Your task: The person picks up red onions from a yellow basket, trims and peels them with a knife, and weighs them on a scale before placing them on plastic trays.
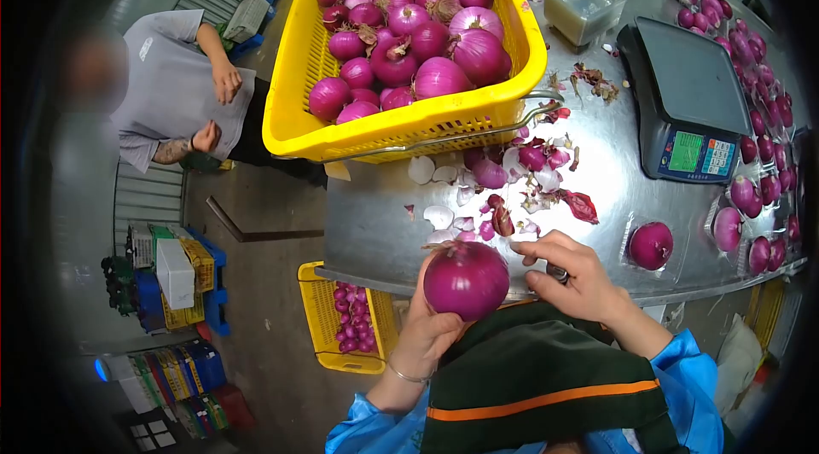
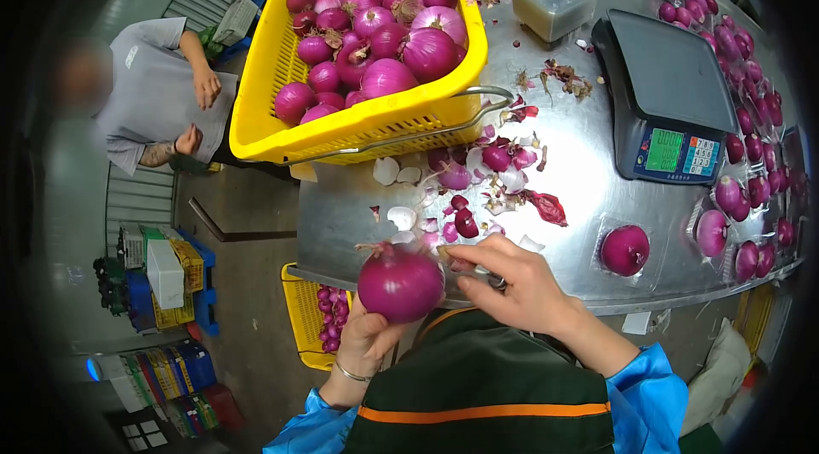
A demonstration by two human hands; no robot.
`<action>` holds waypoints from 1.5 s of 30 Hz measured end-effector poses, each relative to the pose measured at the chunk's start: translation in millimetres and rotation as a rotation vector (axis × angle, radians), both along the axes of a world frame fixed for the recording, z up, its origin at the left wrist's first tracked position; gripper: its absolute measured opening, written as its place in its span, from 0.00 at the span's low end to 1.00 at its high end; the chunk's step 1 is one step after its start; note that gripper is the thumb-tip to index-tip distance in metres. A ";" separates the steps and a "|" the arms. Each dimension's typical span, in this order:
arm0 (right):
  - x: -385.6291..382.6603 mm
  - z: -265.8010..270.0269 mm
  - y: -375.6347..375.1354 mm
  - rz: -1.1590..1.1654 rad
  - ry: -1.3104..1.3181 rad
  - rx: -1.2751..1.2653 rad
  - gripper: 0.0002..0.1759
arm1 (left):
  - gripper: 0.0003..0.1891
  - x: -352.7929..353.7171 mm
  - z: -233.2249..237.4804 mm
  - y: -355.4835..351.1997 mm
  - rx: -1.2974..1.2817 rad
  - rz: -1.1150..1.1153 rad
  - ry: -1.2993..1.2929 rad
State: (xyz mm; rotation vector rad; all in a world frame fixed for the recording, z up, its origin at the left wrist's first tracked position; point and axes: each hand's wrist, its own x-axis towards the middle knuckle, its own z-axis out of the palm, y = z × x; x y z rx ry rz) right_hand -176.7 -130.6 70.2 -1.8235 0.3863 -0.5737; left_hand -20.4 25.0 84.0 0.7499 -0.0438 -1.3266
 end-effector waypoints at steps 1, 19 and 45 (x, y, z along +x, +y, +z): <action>2.6 10.8 -3.2 -0.002 -0.003 -0.004 0.21 | 0.54 -0.3 3.7 0.6 -0.004 -0.002 -0.003; 1.6 -5.1 4.9 -0.208 -0.041 0.102 0.11 | 0.47 3.6 27.5 -0.3 0.105 0.116 -2.053; -224.2 -87.3 -44.7 -0.918 0.684 0.248 0.49 | 0.48 -173.9 -115.5 -164.1 0.063 -0.804 -1.223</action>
